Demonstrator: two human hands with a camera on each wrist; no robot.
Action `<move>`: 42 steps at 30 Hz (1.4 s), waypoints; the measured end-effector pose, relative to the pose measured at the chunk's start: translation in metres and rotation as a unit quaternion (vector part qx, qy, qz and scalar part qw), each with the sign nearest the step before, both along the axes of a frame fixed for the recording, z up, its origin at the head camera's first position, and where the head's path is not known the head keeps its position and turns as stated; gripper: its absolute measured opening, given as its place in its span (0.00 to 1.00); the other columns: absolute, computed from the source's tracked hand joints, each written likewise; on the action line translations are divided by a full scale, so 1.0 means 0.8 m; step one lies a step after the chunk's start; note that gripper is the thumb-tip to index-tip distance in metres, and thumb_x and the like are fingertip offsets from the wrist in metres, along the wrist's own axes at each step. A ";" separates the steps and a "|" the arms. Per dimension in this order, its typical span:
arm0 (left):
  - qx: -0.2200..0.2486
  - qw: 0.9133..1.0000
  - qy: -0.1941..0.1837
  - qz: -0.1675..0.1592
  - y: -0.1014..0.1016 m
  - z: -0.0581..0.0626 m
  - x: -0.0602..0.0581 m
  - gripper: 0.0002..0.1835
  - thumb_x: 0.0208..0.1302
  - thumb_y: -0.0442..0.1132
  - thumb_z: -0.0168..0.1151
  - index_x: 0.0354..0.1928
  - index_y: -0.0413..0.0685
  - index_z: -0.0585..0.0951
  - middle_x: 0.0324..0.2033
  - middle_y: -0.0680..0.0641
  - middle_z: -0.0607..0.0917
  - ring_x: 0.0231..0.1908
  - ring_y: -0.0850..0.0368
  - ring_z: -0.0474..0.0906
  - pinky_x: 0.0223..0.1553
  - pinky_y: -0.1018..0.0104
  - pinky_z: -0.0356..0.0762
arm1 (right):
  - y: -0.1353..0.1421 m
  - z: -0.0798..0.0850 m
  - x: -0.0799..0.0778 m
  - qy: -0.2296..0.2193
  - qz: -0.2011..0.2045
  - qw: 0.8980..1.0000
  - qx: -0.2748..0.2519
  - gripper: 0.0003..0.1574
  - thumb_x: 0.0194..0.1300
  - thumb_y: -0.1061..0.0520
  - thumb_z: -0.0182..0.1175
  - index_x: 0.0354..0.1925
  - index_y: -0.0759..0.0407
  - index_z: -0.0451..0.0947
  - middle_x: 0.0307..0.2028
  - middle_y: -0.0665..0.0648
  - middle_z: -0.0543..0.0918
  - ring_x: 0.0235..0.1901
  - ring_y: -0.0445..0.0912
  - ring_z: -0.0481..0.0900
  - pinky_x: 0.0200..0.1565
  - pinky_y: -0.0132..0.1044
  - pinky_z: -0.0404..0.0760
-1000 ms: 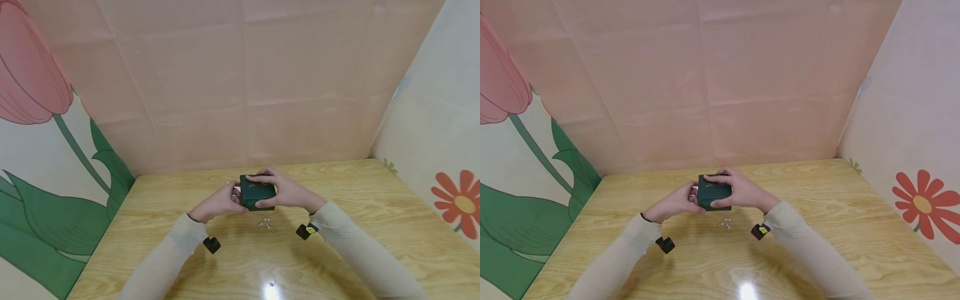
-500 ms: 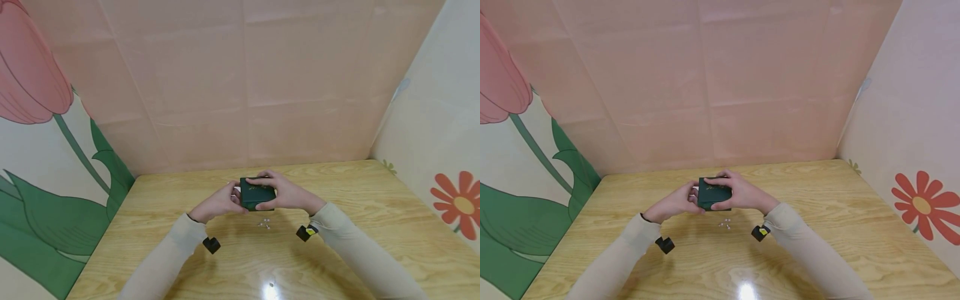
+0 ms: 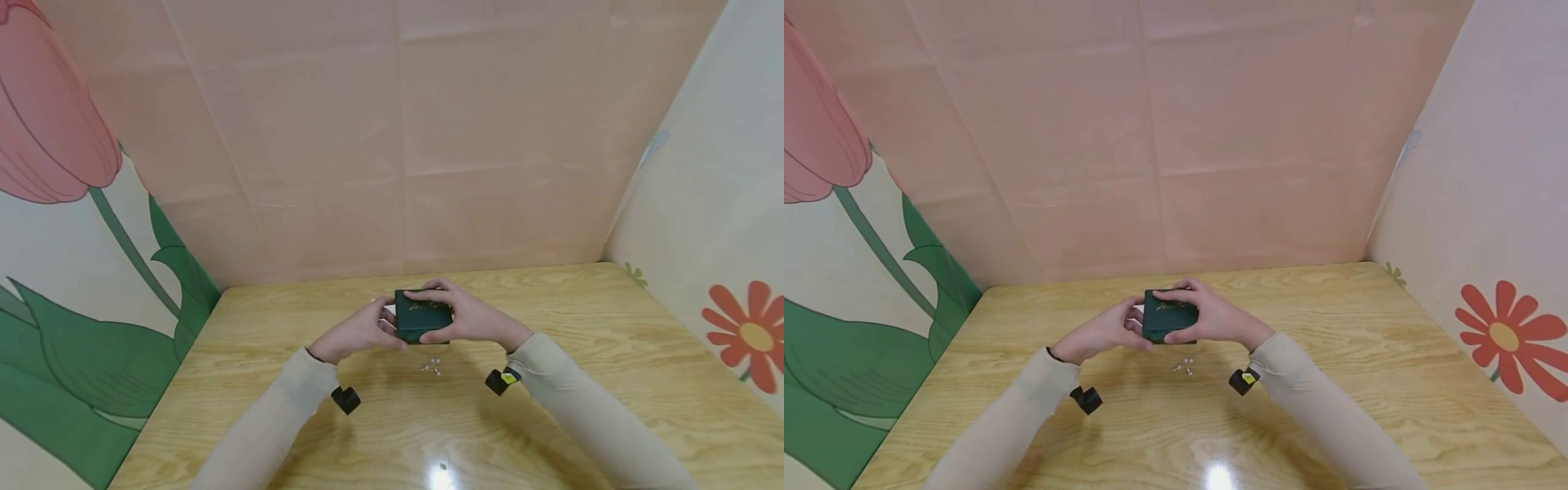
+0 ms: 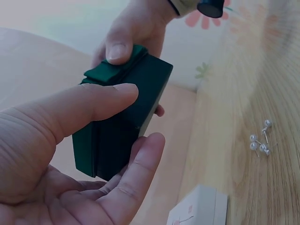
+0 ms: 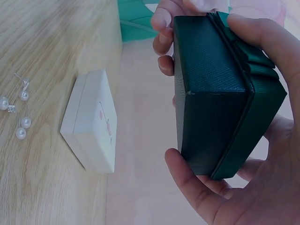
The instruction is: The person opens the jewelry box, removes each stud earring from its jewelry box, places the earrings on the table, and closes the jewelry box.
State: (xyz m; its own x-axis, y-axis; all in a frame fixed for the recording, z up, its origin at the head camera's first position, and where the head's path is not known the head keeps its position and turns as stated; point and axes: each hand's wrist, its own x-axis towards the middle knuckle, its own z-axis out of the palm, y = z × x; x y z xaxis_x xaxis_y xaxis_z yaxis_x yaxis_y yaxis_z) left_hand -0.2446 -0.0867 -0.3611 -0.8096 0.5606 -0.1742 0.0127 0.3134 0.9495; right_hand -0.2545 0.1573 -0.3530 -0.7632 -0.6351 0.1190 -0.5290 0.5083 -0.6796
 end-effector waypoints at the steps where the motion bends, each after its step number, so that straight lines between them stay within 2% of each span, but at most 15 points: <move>1: 0.001 1.000 0.000 -0.001 0.000 0.001 0.000 0.50 0.54 0.32 0.72 0.74 0.47 0.52 0.47 0.41 0.76 0.43 0.52 0.80 0.48 0.58 0.79 | 0.000 0.000 0.000 -0.001 0.000 1.000 -0.001 0.46 0.52 0.38 0.72 0.68 0.34 0.65 0.63 0.53 0.62 0.52 0.51 0.70 0.50 0.43 0.74; 10: 0.001 1.000 -0.007 -0.005 0.000 0.005 0.001 0.49 0.57 0.38 0.71 0.74 0.47 0.51 0.52 0.42 0.76 0.49 0.53 0.79 0.54 0.55 0.76 | 0.006 -0.001 -0.002 -0.012 -0.001 1.000 -0.014 0.48 0.52 0.42 0.73 0.68 0.37 0.66 0.62 0.55 0.62 0.53 0.52 0.69 0.50 0.44 0.74; 15: 0.001 1.000 -0.010 -0.007 0.004 0.007 -0.001 0.44 0.59 0.38 0.68 0.72 0.43 0.54 0.55 0.40 0.76 0.51 0.51 0.78 0.56 0.53 0.75 | 0.012 -0.002 -0.005 -0.014 -0.009 1.000 -0.020 0.49 0.51 0.43 0.74 0.69 0.37 0.65 0.61 0.56 0.63 0.51 0.53 0.69 0.50 0.44 0.74; 21: -0.005 1.000 -0.010 0.002 0.013 0.015 -0.003 0.35 0.63 0.43 0.65 0.69 0.45 0.62 0.59 0.43 0.73 0.55 0.51 0.73 0.59 0.49 0.70 | 0.023 -0.003 -0.016 -0.012 -0.024 0.999 -0.017 0.49 0.51 0.43 0.74 0.68 0.36 0.65 0.60 0.57 0.63 0.50 0.53 0.69 0.49 0.44 0.74; 24: 0.000 1.000 -0.008 -0.007 0.020 0.020 -0.007 0.32 0.66 0.44 0.62 0.69 0.46 0.64 0.58 0.43 0.72 0.55 0.50 0.74 0.60 0.50 0.70 | 0.028 -0.003 -0.023 -0.014 -0.032 0.999 -0.019 0.49 0.50 0.43 0.75 0.68 0.36 0.65 0.58 0.57 0.63 0.49 0.53 0.69 0.48 0.44 0.73; 30: 0.019 0.999 -0.017 -0.025 0.031 0.023 -0.016 0.28 0.70 0.41 0.55 0.69 0.40 0.64 0.57 0.41 0.75 0.57 0.48 0.75 0.62 0.52 0.69 | 0.037 -0.003 -0.036 -0.016 -0.038 0.999 -0.011 0.50 0.49 0.43 0.76 0.68 0.35 0.65 0.57 0.56 0.63 0.49 0.54 0.69 0.48 0.44 0.73; 35: 0.053 0.997 -0.058 -0.009 0.037 0.020 -0.023 0.29 0.72 0.39 0.52 0.70 0.35 0.61 0.63 0.39 0.72 0.61 0.46 0.72 0.66 0.50 0.64 | 0.040 -0.009 -0.048 -0.019 -0.030 0.999 0.000 0.50 0.49 0.43 0.76 0.68 0.35 0.65 0.58 0.57 0.63 0.50 0.54 0.68 0.48 0.44 0.72; 42: 0.091 0.989 -0.103 0.049 0.053 0.015 -0.033 0.28 0.70 0.35 0.52 0.68 0.31 0.61 0.61 0.36 0.72 0.61 0.44 0.71 0.66 0.51 0.64 | 0.045 -0.022 -0.063 -0.016 -0.026 0.999 0.031 0.49 0.47 0.40 0.76 0.66 0.34 0.67 0.57 0.57 0.63 0.49 0.54 0.68 0.47 0.43 0.72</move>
